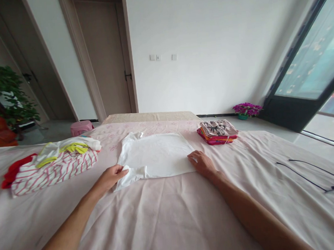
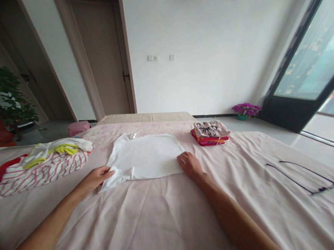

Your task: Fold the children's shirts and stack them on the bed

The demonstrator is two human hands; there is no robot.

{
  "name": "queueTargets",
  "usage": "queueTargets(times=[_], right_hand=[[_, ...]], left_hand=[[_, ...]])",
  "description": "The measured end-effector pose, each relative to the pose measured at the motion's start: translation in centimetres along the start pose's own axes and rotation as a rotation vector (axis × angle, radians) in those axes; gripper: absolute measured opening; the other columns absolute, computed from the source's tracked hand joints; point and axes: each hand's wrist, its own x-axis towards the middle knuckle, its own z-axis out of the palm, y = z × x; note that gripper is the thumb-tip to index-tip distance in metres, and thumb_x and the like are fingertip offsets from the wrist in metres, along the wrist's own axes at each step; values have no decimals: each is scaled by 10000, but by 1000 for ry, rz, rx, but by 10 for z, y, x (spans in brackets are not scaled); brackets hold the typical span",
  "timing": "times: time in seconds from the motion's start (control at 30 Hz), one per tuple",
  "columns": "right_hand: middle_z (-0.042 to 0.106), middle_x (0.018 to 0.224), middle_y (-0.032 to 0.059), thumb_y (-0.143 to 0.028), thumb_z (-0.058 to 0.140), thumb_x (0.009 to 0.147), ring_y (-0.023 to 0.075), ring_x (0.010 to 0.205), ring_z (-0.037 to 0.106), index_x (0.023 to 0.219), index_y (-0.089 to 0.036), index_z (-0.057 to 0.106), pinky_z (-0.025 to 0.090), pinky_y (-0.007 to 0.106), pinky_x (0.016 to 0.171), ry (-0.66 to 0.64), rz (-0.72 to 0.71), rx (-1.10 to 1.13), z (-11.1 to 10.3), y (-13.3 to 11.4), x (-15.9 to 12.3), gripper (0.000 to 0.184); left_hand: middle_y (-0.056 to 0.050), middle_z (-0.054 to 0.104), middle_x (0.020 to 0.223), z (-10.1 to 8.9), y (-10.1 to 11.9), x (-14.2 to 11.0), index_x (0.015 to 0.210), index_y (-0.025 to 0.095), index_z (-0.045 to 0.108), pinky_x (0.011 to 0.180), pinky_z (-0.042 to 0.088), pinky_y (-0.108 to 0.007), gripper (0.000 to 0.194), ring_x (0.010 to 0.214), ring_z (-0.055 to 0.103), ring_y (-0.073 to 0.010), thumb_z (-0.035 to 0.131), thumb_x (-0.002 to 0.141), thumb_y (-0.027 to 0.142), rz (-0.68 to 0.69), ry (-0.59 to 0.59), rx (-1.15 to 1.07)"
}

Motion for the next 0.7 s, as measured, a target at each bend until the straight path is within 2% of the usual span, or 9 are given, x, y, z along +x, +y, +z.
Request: queueTargets(times=[0.1, 0.17, 0.23, 0.33, 0.47, 0.57, 0.7], right_hand=[[701, 1088, 60, -368, 532, 944, 198, 1017, 633, 1030, -238, 720, 481, 331, 933, -123, -197, 158, -12, -1, -8, 245], [680, 1185, 66, -368, 620, 884, 214, 1090, 622, 1104, -248, 709, 474, 355, 977, -181, -302, 200, -17, 5, -16, 266], [652, 1263, 73, -338, 639, 859, 226, 1152, 603, 1188, -251, 683, 468, 369, 1001, -198, -321, 182, -19, 13, -22, 343], [665, 1256, 72, -256, 562, 880, 227, 1155, 606, 1214, -244, 674, 463, 374, 1003, -180, -291, 106, -20, 23, -25, 352], [730, 1073, 71, -256, 473, 929, 218, 991, 661, 1092, -230, 717, 485, 338, 895, -163, -195, 53, -22, 29, -13, 295], [745, 945, 58, -367, 464, 952, 211, 856, 675, 1009, -223, 730, 483, 293, 759, -141, -41, 83, -25, 35, 13, 308], [748, 883, 43, -423, 519, 920, 203, 792, 672, 995, -219, 739, 460, 264, 698, -157, 77, 131, -22, 46, 59, 309]], left_hand=[[38, 553, 625, 1, 1, 1, 692, 210, 528, 585, 378, -239, 283, 635, 538, -154, 617, 734, 475, -9, 104, 233], [50, 515, 604, -1, 5, 0, 707, 226, 485, 575, 357, -236, 250, 617, 520, -150, 541, 797, 453, -8, 211, 332], [57, 478, 597, -3, 10, 0, 725, 238, 439, 569, 347, -236, 254, 594, 499, -147, 469, 852, 456, 16, 311, 367], [56, 459, 607, -5, 18, 4, 746, 246, 401, 561, 338, -236, 264, 569, 479, -147, 425, 891, 466, 50, 442, 376], [28, 517, 657, -5, 23, 23, 831, 246, 463, 577, 340, -239, 215, 610, 531, -169, 404, 917, 434, 36, 534, 439], [-16, 613, 741, -7, 24, 43, 954, 242, 522, 616, 356, -252, 216, 707, 605, -206, 384, 934, 407, 26, 535, 518], [-73, 694, 865, -10, 22, 72, 1042, 239, 559, 643, 360, -279, 273, 816, 656, -256, 360, 952, 403, 12, 519, 616]])
